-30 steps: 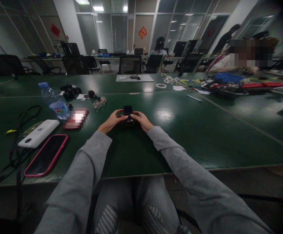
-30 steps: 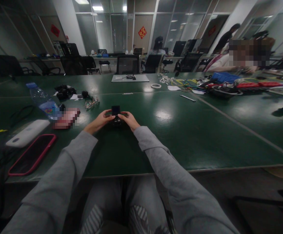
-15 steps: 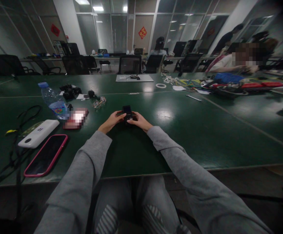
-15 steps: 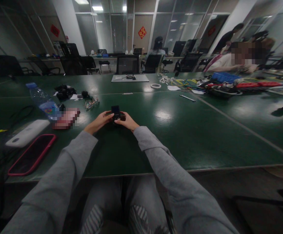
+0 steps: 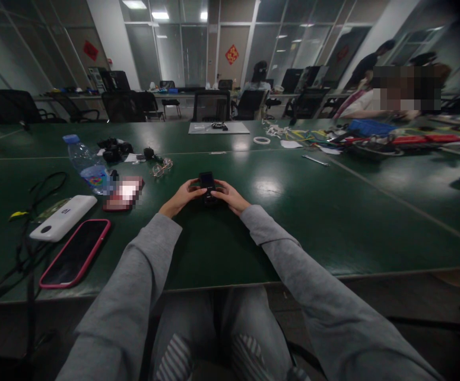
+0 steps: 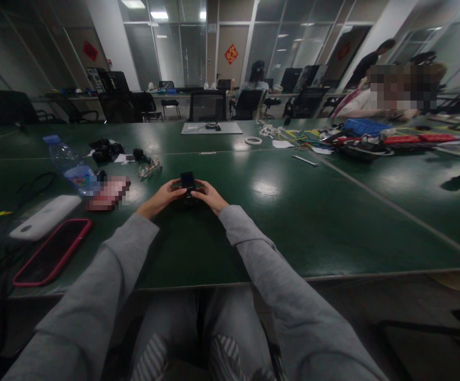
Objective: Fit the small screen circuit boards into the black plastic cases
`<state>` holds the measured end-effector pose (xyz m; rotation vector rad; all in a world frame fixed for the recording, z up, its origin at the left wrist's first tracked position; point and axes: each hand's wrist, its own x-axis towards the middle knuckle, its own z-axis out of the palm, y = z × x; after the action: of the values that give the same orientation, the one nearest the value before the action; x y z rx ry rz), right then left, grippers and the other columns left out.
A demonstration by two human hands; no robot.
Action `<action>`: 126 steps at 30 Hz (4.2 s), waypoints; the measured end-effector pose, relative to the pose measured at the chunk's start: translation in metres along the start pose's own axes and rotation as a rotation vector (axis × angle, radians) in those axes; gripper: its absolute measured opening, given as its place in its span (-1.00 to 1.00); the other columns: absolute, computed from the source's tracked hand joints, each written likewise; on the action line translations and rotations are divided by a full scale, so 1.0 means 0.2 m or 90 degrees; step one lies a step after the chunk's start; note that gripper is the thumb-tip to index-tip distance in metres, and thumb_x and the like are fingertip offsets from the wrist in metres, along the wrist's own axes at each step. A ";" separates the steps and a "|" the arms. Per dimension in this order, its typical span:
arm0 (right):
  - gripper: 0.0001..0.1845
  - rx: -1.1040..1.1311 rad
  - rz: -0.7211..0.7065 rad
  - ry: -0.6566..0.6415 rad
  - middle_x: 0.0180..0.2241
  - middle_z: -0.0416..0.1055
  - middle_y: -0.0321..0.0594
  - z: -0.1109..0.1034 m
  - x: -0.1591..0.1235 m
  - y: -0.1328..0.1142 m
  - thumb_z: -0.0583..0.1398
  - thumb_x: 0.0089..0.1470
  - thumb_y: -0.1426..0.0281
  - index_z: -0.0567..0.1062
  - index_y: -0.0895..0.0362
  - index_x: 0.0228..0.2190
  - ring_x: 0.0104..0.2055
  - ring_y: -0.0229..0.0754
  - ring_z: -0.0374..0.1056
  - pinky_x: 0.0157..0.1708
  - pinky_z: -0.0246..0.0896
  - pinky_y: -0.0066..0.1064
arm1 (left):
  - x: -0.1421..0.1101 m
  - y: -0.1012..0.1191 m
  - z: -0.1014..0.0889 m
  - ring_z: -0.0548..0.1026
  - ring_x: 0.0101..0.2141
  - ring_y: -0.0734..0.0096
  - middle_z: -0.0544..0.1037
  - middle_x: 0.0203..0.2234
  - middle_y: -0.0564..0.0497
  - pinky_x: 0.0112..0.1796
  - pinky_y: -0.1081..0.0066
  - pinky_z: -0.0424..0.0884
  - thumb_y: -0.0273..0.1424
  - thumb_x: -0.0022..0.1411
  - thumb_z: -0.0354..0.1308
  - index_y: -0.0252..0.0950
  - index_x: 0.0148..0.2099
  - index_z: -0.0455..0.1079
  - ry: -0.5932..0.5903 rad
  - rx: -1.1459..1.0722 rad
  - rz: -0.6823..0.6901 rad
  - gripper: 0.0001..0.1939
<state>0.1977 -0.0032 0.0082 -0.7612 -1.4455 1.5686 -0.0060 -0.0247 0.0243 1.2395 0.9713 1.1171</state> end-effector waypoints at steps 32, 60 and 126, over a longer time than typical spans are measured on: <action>-0.62 -0.371 -0.149 0.154 -0.08 0.45 -0.19 0.02 0.02 0.06 0.16 0.14 0.04 0.51 -0.01 -0.12 0.09 -0.02 0.26 0.25 0.00 -0.01 | -0.02 -0.04 0.00 0.16 0.19 0.02 0.36 0.13 -0.14 0.21 -0.02 -0.11 -0.05 0.35 -0.09 -0.10 0.20 0.33 0.153 0.576 0.160 -0.51; -0.27 -0.606 -0.233 0.425 0.03 0.37 0.15 -0.03 -0.03 -0.02 0.20 0.05 0.21 0.21 0.26 0.19 0.04 0.15 0.36 0.06 0.25 0.05 | 0.06 -0.09 -0.06 0.50 -0.11 0.22 0.50 -0.09 -0.17 -0.06 0.21 0.39 -0.01 0.17 0.18 -0.32 0.17 0.28 0.183 0.433 0.121 -0.35; -0.37 -0.532 -0.133 0.161 0.14 0.25 0.07 -0.01 0.02 0.10 0.12 0.17 0.18 0.19 0.19 0.19 0.19 0.01 0.18 0.22 0.04 -0.03 | 0.04 -0.06 -0.11 0.00 0.34 -0.10 -0.04 0.34 -0.42 0.29 0.00 -0.06 -0.28 -0.29 0.50 -0.37 0.44 -0.34 -0.088 0.371 0.113 0.42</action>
<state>0.1951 0.0015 -0.0123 -1.1765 -1.9102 0.6382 -0.0250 -0.0127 0.0112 1.8779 1.1390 0.8902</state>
